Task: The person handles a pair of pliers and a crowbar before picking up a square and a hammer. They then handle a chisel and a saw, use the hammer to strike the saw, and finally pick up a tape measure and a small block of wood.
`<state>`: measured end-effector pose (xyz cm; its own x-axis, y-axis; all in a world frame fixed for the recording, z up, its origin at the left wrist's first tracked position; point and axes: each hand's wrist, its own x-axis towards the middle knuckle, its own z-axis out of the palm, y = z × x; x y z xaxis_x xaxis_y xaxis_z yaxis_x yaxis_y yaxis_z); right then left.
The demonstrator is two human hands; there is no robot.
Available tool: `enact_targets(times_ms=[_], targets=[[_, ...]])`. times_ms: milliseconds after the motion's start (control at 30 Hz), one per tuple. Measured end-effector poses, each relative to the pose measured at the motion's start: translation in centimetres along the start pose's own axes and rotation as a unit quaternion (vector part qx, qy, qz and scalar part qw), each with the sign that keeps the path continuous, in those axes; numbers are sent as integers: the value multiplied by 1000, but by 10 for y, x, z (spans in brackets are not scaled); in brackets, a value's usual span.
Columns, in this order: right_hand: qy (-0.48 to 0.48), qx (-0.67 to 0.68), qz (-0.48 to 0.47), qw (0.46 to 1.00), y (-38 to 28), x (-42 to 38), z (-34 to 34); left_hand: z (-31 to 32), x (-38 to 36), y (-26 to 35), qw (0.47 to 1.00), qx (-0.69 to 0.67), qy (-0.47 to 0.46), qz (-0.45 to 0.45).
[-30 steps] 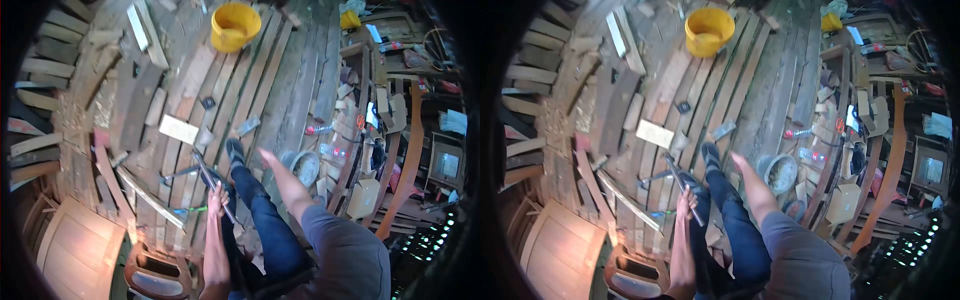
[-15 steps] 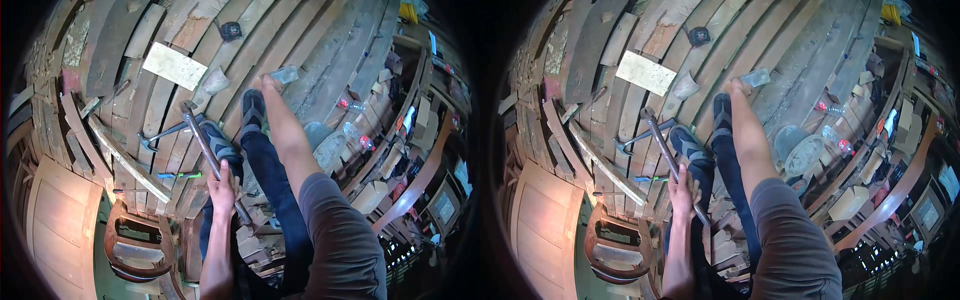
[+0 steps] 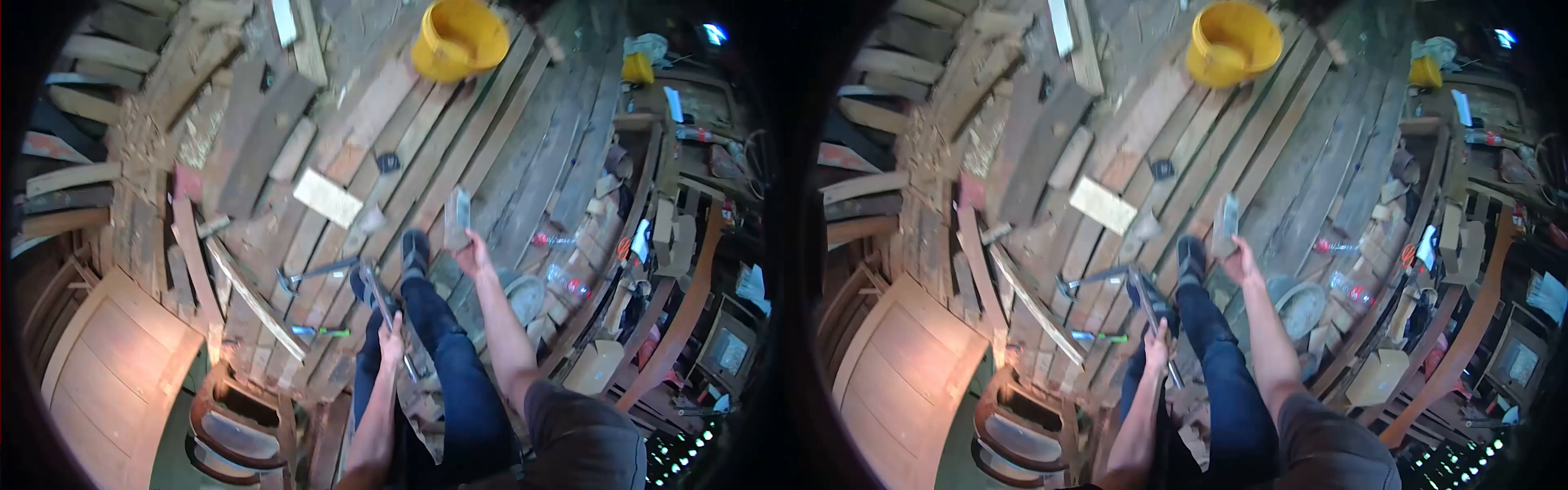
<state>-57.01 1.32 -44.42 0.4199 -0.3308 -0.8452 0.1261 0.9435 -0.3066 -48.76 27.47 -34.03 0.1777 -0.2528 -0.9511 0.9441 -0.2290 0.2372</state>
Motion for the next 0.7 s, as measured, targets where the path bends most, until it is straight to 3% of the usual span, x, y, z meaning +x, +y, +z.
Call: enact_targets(times_ms=[133,200,267,300,367,433,467,533,567,700], targets=[[-87,11,-39,995,-54,-156,72,18,-88,32,999,3,-36,1],[-172,19,-114,978,-83,-247,109,29,-135,63,998,10,-58,23],[-223,19,-86,971,-113,-333,144,49,-183,106,994,39,-71,69],[-261,-91,-131,952,-128,-372,171,51,-205,121,991,60,-71,92],[-460,-82,-135,874,-156,-432,239,55,-231,149,980,86,-92,155],[-486,-21,-118,866,-160,-429,230,69,-258,184,965,141,-69,212],[-493,13,-109,863,-158,-432,222,75,-264,195,946,142,-78,281],[-371,-36,-121,920,-157,-457,219,94,-284,227,948,113,-93,284],[-301,-47,-114,945,-152,-460,209,94,-281,237,941,96,-145,290],[-220,-97,-100,966,-150,-463,147,127,-312,276,935,72,-157,309]])
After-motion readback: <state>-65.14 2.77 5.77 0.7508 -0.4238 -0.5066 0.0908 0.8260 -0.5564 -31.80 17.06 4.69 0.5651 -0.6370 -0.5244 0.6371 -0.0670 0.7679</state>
